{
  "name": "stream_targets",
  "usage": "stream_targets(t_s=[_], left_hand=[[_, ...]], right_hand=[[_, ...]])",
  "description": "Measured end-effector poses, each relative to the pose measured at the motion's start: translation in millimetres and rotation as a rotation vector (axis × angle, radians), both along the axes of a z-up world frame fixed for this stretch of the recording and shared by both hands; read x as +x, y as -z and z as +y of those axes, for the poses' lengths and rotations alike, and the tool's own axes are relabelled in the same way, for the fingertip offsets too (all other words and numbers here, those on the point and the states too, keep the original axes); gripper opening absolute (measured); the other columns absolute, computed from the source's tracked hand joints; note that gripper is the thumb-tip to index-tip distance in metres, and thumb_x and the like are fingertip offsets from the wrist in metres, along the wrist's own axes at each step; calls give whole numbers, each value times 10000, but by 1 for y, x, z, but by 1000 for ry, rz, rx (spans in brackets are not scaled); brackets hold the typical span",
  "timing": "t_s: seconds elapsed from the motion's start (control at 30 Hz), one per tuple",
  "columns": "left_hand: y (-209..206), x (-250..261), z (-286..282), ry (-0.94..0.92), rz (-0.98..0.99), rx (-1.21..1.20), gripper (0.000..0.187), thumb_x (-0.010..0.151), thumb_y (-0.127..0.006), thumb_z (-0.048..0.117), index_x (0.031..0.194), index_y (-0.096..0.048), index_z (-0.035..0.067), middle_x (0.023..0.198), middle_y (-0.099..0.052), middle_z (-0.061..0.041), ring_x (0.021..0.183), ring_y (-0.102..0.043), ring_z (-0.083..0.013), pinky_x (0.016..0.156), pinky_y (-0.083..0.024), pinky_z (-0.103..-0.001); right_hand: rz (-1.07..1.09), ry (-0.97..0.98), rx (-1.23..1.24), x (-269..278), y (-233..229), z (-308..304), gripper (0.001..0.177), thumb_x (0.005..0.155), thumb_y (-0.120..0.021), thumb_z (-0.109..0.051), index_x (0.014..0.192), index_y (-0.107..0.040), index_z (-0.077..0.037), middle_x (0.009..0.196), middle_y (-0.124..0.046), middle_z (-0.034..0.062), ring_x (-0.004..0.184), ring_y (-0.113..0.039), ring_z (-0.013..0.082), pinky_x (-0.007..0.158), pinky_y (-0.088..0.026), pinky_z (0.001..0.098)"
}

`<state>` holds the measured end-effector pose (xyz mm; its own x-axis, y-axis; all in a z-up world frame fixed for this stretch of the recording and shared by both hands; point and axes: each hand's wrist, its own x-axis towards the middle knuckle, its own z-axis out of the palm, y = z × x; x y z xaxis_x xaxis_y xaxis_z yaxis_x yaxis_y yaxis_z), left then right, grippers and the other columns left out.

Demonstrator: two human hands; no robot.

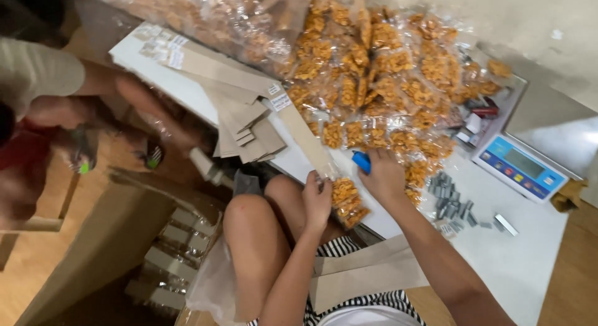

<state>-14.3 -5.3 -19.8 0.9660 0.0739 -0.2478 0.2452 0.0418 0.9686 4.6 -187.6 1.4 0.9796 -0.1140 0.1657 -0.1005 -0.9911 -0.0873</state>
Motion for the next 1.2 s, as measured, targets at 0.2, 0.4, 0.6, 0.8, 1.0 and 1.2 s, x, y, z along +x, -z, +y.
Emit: stream_targets(t_s=[0.2,0.4,0.6,0.8,1.0,1.2], left_hand=[[-4,2,-5,20,29,90,407,920,-636,169,1307,-588,52,1012,-729,-291,1019,-711,-421,820,-594,-504],[-17,-1,-6,82,12,67,440,909,-627,149,1330,-563,40,990,-710,-323,993,-718,-426,801,-602,-501],[-16,-1,-2,99,-6,60,400,922,-603,148,1306,-577,40,981,-704,-328,978,-712,-446,784,-602,-506],[-5,0,-4,108,-9,65,372,926,-603,155,1290,-585,83,974,-709,-294,975,-714,-418,772,-603,-489],[-20,-2,1,102,-26,38,362,913,-603,119,1265,-586,37,981,-691,-336,967,-701,-468,778,-587,-514],[-14,-1,-1,103,-9,50,353,920,-604,144,1262,-588,55,960,-692,-323,956,-708,-448,758,-591,-500]], right_hand=[[30,60,51,7,21,-15,434,783,-735,-274,1202,-676,-175,1048,-694,64,1028,-697,297,825,-587,397],[-11,29,-80,4,5,-2,468,767,-787,-456,1096,-693,-137,1010,-710,91,1003,-693,310,798,-592,403],[-54,67,-168,9,19,-2,403,794,-742,-450,1061,-696,-153,971,-713,56,950,-710,287,771,-594,387],[-111,91,-214,12,22,-3,490,789,-743,-585,1054,-717,-174,907,-737,45,886,-738,285,790,-583,384],[-93,132,-242,15,36,-5,482,818,-697,-618,1068,-714,-206,906,-744,19,876,-744,272,794,-574,383],[-19,150,-209,14,29,-3,483,840,-676,-616,1103,-711,-212,925,-752,23,897,-752,283,811,-577,392]])
